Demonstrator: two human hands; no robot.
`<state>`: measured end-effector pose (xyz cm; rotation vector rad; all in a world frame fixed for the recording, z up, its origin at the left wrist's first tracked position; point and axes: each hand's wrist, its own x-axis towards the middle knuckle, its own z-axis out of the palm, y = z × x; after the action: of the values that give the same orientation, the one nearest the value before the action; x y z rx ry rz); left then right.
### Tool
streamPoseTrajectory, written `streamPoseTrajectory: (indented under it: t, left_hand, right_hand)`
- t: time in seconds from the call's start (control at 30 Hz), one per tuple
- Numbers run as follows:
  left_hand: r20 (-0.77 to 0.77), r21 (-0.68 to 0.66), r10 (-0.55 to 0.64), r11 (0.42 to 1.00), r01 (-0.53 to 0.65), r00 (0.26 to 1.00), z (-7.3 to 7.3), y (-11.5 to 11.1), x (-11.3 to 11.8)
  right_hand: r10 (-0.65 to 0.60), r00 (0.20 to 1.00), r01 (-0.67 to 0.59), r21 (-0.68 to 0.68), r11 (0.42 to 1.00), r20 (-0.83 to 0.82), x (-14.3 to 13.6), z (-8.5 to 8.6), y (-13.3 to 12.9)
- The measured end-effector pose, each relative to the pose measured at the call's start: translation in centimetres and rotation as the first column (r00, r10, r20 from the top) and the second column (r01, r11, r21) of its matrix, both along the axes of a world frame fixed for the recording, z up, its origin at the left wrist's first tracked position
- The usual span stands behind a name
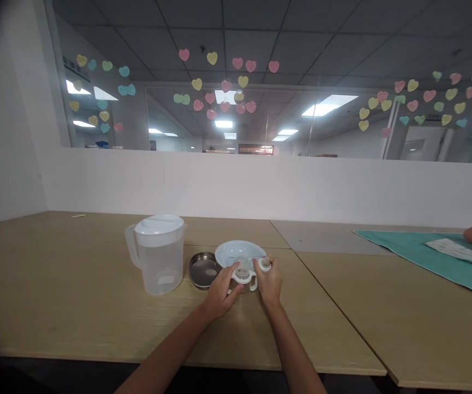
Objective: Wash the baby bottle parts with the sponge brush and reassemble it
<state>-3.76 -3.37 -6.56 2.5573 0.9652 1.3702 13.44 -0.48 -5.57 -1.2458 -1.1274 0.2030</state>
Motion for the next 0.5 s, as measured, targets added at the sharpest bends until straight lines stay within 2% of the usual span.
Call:
streamPoseTrajectory:
  t: [0.37,0.5]
  left_hand:
    - [0.009,0.013,-0.012,1.0,0.011,1.0,0.22,-0.15,0.06]
    - [0.01,0.021,-0.012,1.0,0.012,1.0,0.27,-0.16,0.06]
  right_hand:
    - [-0.051,0.998,0.051,0.01,0.999,-0.039,0.03,-0.03,-0.01]
    - [-0.055,0.997,0.052,0.056,0.997,0.051,0.13,-0.34,0.26]
